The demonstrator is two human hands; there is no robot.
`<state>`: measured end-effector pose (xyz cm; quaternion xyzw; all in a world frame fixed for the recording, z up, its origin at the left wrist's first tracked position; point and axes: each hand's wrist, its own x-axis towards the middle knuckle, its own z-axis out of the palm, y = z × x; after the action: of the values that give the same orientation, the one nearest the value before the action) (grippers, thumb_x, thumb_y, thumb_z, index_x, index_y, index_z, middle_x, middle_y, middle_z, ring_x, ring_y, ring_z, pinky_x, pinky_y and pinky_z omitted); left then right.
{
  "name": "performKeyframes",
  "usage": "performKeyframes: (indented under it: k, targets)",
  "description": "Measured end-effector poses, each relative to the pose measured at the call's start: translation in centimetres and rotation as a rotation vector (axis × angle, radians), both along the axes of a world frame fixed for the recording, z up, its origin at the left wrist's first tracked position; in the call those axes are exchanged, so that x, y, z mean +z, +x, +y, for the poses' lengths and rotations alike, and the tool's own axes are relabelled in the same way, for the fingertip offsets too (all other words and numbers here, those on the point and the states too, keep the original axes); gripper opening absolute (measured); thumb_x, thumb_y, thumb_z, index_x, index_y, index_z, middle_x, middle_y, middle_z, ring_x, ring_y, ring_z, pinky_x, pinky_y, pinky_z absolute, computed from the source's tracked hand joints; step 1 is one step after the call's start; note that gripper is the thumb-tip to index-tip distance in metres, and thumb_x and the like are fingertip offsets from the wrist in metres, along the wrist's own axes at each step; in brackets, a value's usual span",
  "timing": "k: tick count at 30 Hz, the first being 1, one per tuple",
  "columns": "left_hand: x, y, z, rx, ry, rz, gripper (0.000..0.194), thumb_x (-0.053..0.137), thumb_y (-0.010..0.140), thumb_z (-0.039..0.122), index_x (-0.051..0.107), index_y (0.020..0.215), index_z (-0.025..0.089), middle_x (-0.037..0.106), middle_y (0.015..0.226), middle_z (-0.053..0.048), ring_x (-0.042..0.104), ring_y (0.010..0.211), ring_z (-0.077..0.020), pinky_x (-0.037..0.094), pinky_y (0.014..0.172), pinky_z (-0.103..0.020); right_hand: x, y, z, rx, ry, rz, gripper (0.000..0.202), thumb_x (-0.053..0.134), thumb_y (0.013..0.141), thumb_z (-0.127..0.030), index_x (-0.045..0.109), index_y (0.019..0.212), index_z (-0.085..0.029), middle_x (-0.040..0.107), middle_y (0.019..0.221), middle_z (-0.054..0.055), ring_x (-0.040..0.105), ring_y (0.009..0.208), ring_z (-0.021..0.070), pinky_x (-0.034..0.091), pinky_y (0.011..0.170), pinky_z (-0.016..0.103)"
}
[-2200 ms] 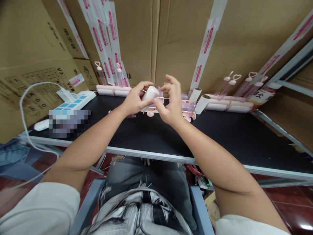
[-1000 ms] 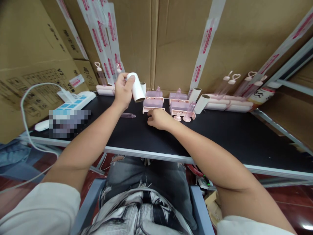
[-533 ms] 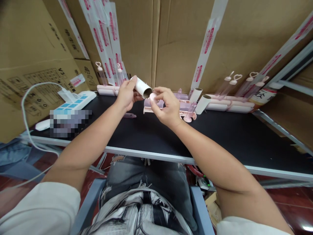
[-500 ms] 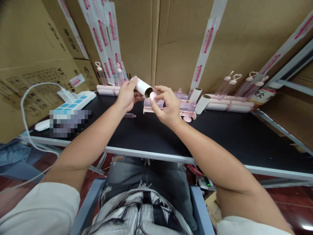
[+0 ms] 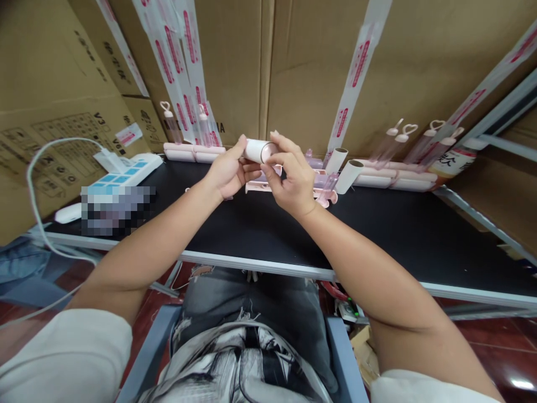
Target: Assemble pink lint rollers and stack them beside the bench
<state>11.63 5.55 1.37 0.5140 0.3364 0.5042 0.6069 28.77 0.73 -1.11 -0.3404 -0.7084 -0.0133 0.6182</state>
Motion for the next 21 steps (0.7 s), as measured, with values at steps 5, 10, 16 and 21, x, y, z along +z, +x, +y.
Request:
performKeyframes:
  k: [5,10,16,21]
  targets:
    - [0.0,0.0,-0.1,-0.027,0.019,0.033,0.075,0.060,0.091,0.090,0.072,0.118,0.021,0.080,0.095,-0.010,0.082,0.090,-0.0231,0.068,0.073,-0.031,-0.2,0.2,0.3,0.053,0.000,0.000,0.041,0.072,0.097,-0.069,0.065,0.097,-0.028,0.066,0.154,0.013,0.052,0.158,0.0421,0.048,0.123,0.075]
    - [0.5,-0.1,-0.6,-0.060,-0.023,0.041,0.073,0.063,0.091,0.088,0.073,0.118,0.021,0.080,0.090,-0.009,0.084,0.093,-0.0240,0.068,0.074,-0.030,0.1,0.3,0.2,0.033,-0.005,-0.025,0.042,0.068,0.099,-0.071,0.065,0.096,-0.029,0.066,0.155,0.012,0.052,0.158,0.0413,0.044,0.127,0.074]
    - [0.5,0.0,-0.7,-0.069,-0.102,-0.013,0.070,0.067,0.092,0.083,0.074,0.122,0.019,0.079,0.082,-0.008,0.083,0.086,-0.0229,0.067,0.072,-0.029,0.2,0.2,0.2,0.031,0.012,-0.041,0.043,0.069,0.098,-0.071,0.066,0.096,-0.028,0.070,0.149,0.015,0.056,0.154,0.0426,0.045,0.126,0.073]
    - [1.3,-0.3,-0.8,-0.051,-0.172,-0.111,0.064,0.068,0.097,0.075,0.073,0.122,0.017,0.080,0.080,-0.007,0.081,0.073,-0.0173,0.064,0.066,-0.022,-0.4,0.7,0.7,0.027,0.113,-0.097,0.047,0.058,0.101,-0.074,0.065,0.113,-0.029,0.059,0.159,0.014,0.056,0.154,0.0403,0.047,0.124,0.074]
